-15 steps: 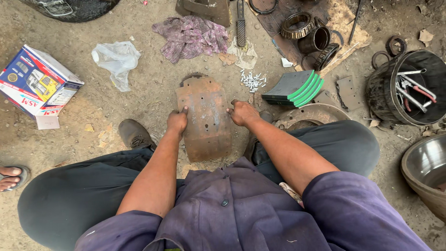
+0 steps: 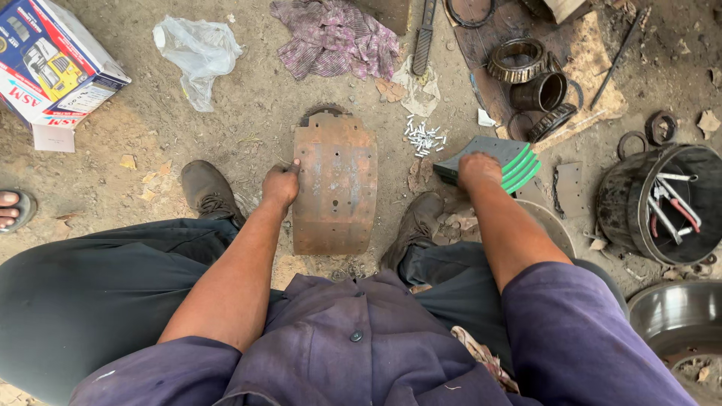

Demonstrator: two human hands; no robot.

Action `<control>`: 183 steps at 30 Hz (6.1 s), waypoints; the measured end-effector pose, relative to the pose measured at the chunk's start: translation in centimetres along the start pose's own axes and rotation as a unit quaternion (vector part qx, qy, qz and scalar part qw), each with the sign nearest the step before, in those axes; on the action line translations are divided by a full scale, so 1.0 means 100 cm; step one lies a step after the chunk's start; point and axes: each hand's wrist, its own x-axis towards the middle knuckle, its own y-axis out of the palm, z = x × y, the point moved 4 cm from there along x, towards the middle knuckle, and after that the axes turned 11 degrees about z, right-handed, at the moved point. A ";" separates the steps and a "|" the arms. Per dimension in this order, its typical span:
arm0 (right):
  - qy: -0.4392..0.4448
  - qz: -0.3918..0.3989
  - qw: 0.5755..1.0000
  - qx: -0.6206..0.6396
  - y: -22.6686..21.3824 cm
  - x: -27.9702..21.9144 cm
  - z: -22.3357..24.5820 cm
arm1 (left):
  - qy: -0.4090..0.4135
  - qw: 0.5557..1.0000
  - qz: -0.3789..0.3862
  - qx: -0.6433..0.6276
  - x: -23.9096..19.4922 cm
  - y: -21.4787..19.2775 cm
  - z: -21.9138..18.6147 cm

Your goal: The person unpacks brake pads and metal pins from a box, then places the brake pads onto a metal backing plate and inserts the pins into the holes.

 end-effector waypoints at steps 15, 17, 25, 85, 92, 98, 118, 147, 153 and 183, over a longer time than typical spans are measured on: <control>-0.045 -0.003 0.996 -0.082 0.000 0.009 -0.007 | 0.002 0.998 -0.051 0.047 0.016 -0.001 -0.009; -0.041 -0.013 0.998 -0.052 -0.012 0.002 -0.009 | 0.006 0.997 -0.056 0.051 0.017 -0.003 -0.009; 0.009 0.042 0.996 -0.080 -0.021 -0.017 -0.013 | -0.007 0.998 -0.052 0.035 0.014 -0.011 -0.005; -0.189 -0.370 0.864 0.286 -0.165 -0.228 0.045 | 0.587 0.788 0.015 0.184 -0.204 0.079 -0.183; -0.313 -0.295 0.753 0.497 -0.175 -0.248 0.093 | 0.428 0.904 -0.013 0.014 -0.164 -0.014 -0.159; -0.214 -0.110 0.723 0.648 -0.057 -0.172 0.089 | 0.293 0.920 0.119 -0.230 -0.101 -0.022 -0.100; -0.417 -0.093 0.772 0.472 -0.039 -0.233 0.188 | 0.140 0.977 -0.028 -0.161 -0.020 -0.028 -0.032; -0.536 -0.085 0.695 0.473 -0.055 -0.308 0.194 | 0.243 0.925 0.212 -0.203 0.001 0.008 -0.075; -0.540 -0.099 0.694 0.466 -0.055 -0.312 0.195 | 0.215 0.943 0.195 -0.163 -0.011 -0.001 -0.079; -0.526 -0.094 0.698 0.476 -0.054 -0.309 0.196 | 0.192 0.954 0.171 -0.153 -0.028 -0.008 -0.084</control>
